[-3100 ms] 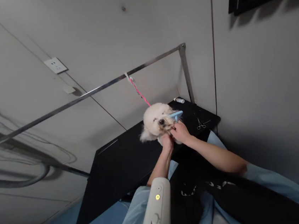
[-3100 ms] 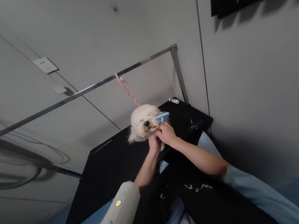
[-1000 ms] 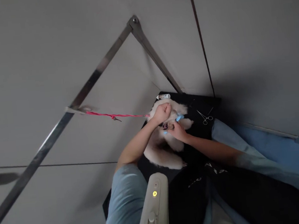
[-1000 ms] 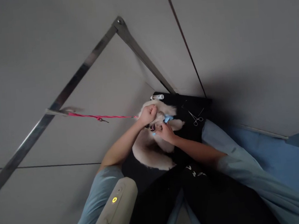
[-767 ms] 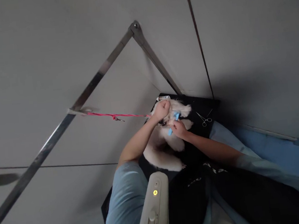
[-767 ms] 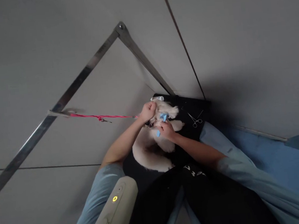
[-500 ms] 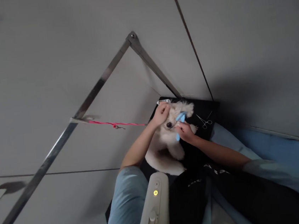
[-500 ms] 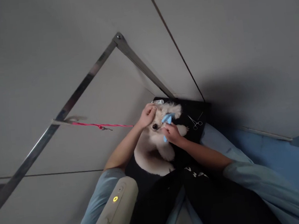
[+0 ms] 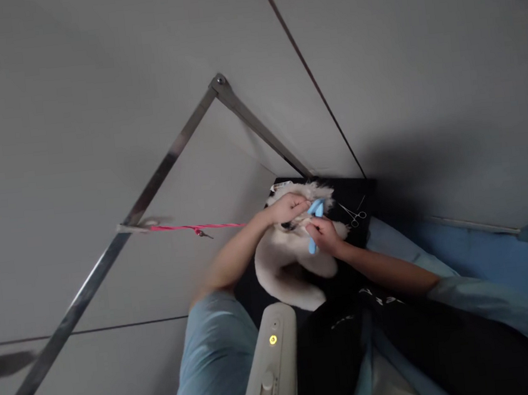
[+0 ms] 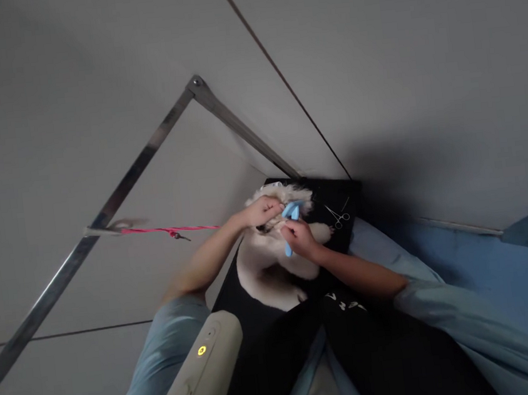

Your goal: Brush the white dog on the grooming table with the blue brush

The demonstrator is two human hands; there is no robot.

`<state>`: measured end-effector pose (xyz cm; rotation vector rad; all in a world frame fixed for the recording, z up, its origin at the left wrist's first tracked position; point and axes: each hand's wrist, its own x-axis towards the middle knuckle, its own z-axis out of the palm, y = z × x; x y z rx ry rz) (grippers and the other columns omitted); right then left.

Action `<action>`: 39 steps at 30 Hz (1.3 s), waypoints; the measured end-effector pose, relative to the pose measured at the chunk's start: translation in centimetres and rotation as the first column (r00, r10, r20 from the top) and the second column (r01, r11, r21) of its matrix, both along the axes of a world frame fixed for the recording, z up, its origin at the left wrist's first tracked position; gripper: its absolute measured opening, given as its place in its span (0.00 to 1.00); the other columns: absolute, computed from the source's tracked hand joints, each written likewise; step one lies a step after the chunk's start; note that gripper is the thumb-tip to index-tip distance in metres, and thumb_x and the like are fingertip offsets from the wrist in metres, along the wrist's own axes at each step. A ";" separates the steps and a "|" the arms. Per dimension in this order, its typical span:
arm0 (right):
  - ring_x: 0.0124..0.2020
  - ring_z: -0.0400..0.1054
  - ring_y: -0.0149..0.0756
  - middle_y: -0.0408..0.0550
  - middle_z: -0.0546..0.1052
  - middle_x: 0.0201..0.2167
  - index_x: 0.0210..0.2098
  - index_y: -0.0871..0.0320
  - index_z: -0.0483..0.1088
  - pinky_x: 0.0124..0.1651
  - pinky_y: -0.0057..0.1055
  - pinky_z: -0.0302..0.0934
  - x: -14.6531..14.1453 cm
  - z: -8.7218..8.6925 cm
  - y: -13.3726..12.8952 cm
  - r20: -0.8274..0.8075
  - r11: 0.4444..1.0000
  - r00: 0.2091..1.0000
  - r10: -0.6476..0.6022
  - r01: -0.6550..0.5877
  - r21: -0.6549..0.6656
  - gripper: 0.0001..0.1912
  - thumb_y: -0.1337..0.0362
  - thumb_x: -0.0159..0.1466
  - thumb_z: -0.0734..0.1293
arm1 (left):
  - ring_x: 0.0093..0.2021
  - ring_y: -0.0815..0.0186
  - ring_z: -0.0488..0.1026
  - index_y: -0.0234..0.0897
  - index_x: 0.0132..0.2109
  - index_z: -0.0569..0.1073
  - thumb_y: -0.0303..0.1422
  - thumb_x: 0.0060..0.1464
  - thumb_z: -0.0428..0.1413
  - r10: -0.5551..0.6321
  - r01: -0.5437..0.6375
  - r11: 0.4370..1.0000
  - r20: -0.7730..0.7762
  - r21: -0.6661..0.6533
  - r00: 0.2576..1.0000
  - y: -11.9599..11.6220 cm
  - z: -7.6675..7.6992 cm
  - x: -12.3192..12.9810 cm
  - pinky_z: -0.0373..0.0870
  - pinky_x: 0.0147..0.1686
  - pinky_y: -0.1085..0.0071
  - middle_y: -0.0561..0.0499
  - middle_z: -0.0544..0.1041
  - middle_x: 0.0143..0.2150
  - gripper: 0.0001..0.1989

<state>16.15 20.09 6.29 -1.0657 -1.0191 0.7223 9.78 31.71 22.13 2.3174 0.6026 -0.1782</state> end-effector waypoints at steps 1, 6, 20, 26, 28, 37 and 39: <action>0.26 0.56 0.35 0.40 0.58 0.18 0.18 0.51 0.50 0.34 0.35 0.57 0.1 0.1 0.2 0.000 1.000 1.000 -0.007 0.007 -0.003 0.21 0.62 0.64 0.63 | 0.22 0.69 0.55 0.41 0.21 0.61 0.65 0.60 0.55 0.015 -0.017 0.999 0.053 0.049 0.998 0.0 -0.3 0.1 0.57 0.26 0.69 0.56 0.58 0.19 0.36; 0.26 0.55 0.36 0.40 0.57 0.18 0.19 0.51 0.50 0.35 0.35 0.55 1.6 0.2 1.0 0.020 0.997 0.997 -0.071 0.070 0.025 0.18 0.61 0.63 0.61 | 0.24 0.67 0.58 0.41 0.21 0.59 0.59 0.66 0.51 -0.037 -0.024 0.967 0.230 0.253 0.972 0.0 -1.4 1.3 0.58 0.29 0.67 0.54 0.59 0.19 0.33; 0.26 0.52 0.34 0.39 0.57 0.19 0.20 0.51 0.51 0.33 0.33 0.51 2.8 1.5 1.3 -0.014 0.989 0.996 -0.093 0.094 0.114 0.18 0.59 0.63 0.61 | 0.32 0.63 0.71 0.39 0.32 0.70 0.65 0.69 0.43 -0.247 0.109 0.922 0.348 0.371 0.904 1.1 -0.6 0.0 0.69 0.37 0.66 0.48 0.75 0.30 0.35; 0.27 0.51 0.33 0.38 0.56 0.19 0.20 0.51 0.50 0.34 0.32 0.53 3.1 2.9 1.7 -0.023 0.992 0.998 -0.063 0.065 0.113 0.20 0.58 0.63 0.62 | 0.34 0.60 0.71 0.40 0.33 0.70 0.55 0.72 0.44 -0.345 0.245 0.837 0.125 0.490 0.930 1.5 1.9 0.6 0.68 0.41 0.64 0.48 0.74 0.31 0.27; 0.27 0.51 0.33 0.38 0.56 0.19 0.19 0.52 0.49 0.34 0.32 0.53 2.7 3.0 1.8 -0.031 0.993 0.998 -0.048 0.051 0.102 0.20 0.57 0.63 0.62 | 0.29 0.64 0.67 0.40 0.30 0.67 0.50 0.73 0.44 -0.317 0.257 0.873 0.084 0.414 0.945 1.8 2.3 0.8 0.65 0.36 0.67 0.51 0.70 0.27 0.26; 0.26 0.52 0.33 0.38 0.55 0.19 0.18 0.51 0.50 0.33 0.33 0.52 -0.2 1.5 2.8 -0.113 0.998 0.992 0.053 -0.049 0.035 0.19 0.53 0.60 0.61 | 0.26 0.68 0.68 0.39 0.31 0.75 0.42 0.67 0.57 -0.117 0.114 0.903 -0.016 0.414 0.993 2.5 0.5 -2.9 0.62 0.31 0.72 0.53 0.73 0.24 0.17; 0.26 0.52 0.33 0.38 0.55 0.19 0.18 0.51 0.51 0.32 0.33 0.51 -0.6 1.5 3.2 -0.140 0.998 0.988 0.061 -0.059 0.018 0.19 0.52 0.60 0.61 | 0.27 0.67 0.70 0.39 0.33 0.77 0.40 0.68 0.55 -0.072 0.061 0.867 0.004 0.495 0.997 2.7 -0.1 -3.8 0.64 0.32 0.72 0.52 0.75 0.25 0.16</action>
